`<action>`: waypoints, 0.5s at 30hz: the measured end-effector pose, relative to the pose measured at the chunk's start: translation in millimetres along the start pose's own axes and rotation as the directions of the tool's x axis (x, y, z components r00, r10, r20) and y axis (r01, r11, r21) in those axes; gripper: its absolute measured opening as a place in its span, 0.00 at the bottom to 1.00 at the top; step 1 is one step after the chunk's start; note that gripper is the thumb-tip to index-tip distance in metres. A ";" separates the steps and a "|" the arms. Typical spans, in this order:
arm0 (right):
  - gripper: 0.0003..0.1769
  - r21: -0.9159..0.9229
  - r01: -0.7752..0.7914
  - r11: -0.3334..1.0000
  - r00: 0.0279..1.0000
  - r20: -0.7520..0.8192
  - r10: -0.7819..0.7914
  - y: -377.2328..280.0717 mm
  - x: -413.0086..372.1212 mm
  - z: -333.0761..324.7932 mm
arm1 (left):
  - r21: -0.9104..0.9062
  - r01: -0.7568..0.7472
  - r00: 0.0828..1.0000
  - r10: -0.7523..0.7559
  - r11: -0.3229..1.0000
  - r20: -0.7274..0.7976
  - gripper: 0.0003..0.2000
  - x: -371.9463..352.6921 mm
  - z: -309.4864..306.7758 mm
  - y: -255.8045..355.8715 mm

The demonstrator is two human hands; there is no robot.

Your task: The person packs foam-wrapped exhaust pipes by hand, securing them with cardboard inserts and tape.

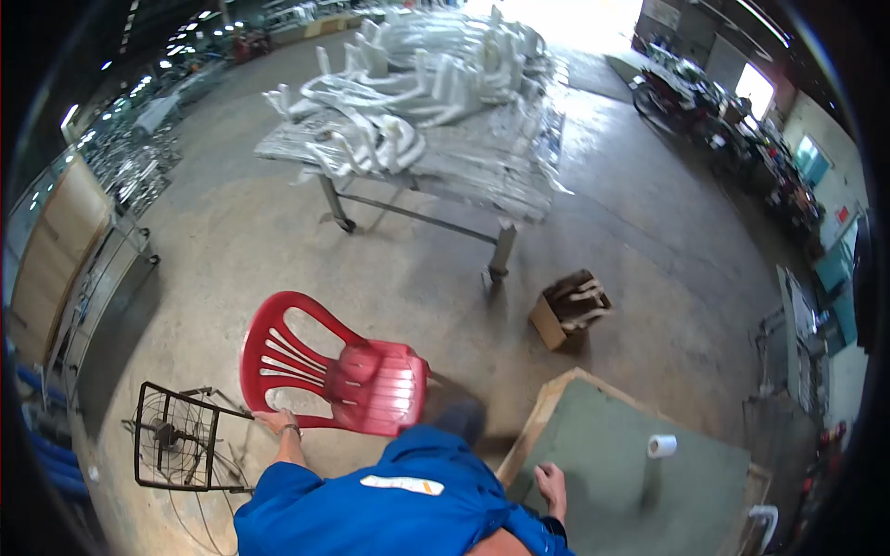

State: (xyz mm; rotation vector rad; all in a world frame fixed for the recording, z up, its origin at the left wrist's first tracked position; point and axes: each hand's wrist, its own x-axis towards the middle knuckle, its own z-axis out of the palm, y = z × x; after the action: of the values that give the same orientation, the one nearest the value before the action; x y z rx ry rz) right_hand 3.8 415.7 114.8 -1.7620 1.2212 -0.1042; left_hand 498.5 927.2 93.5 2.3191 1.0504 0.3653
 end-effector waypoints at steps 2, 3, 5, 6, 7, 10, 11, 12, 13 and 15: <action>0.23 -0.070 0.017 0.997 0.993 0.118 -0.009 -16.1 8.1 -3.6 | -0.033 0.049 0.999 -0.048 0.998 0.013 0.45 -62.9 1.7 3.3; 0.23 -0.059 -0.012 0.998 0.995 0.098 0.018 -23.2 10.1 -9.8 | -0.043 0.156 0.964 -0.142 0.987 0.224 0.43 -79.6 16.0 -11.2; 0.23 -0.207 -0.077 0.975 0.984 0.142 0.108 -32.8 20.4 -17.5 | 0.059 -0.401 0.896 0.378 0.914 0.232 0.34 -94.8 54.9 -44.7; 0.23 -0.228 -0.079 0.970 0.985 0.131 0.111 -28.7 27.1 -21.7 | 0.102 -0.513 0.822 0.453 0.852 0.346 0.33 -93.1 67.4 -31.0; 0.23 -0.224 -0.089 0.971 0.988 0.102 0.114 -24.9 34.6 -23.9 | 0.131 -0.626 0.726 0.513 0.768 0.459 0.33 -90.8 81.9 -14.6; 0.23 -0.194 -0.163 0.967 0.986 0.014 0.169 -22.7 43.6 -28.8 | 0.119 -0.901 0.352 0.545 0.417 0.761 0.31 -96.5 126.2 44.1; 0.22 -0.183 -0.182 0.966 0.983 -0.011 0.184 -23.7 48.6 -31.2 | 0.089 -0.949 0.236 0.497 0.301 0.835 0.30 -106.0 139.4 55.6; 0.22 -0.181 -0.189 0.965 0.982 -0.027 0.187 -31.3 58.1 -35.0 | 0.052 -0.979 0.135 0.433 0.198 0.891 0.29 -115.7 151.6 64.9; 0.21 -0.167 -0.178 0.970 0.984 -0.058 0.170 -34.7 67.0 -33.5 | 0.009 -0.994 0.048 0.358 0.110 0.932 0.29 -127.2 165.0 74.2; 0.21 -0.150 -0.203 0.968 0.975 -0.124 0.186 -47.2 82.1 -27.4 | -0.085 -0.996 -0.090 0.199 -0.034 0.976 0.28 -149.9 193.4 101.2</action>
State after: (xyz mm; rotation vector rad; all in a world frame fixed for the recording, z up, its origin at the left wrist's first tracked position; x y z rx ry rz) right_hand 61.9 337.5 130.0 -1.7825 1.5127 0.0150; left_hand 549.3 686.6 -4.5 2.9353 -1.2503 -1.1496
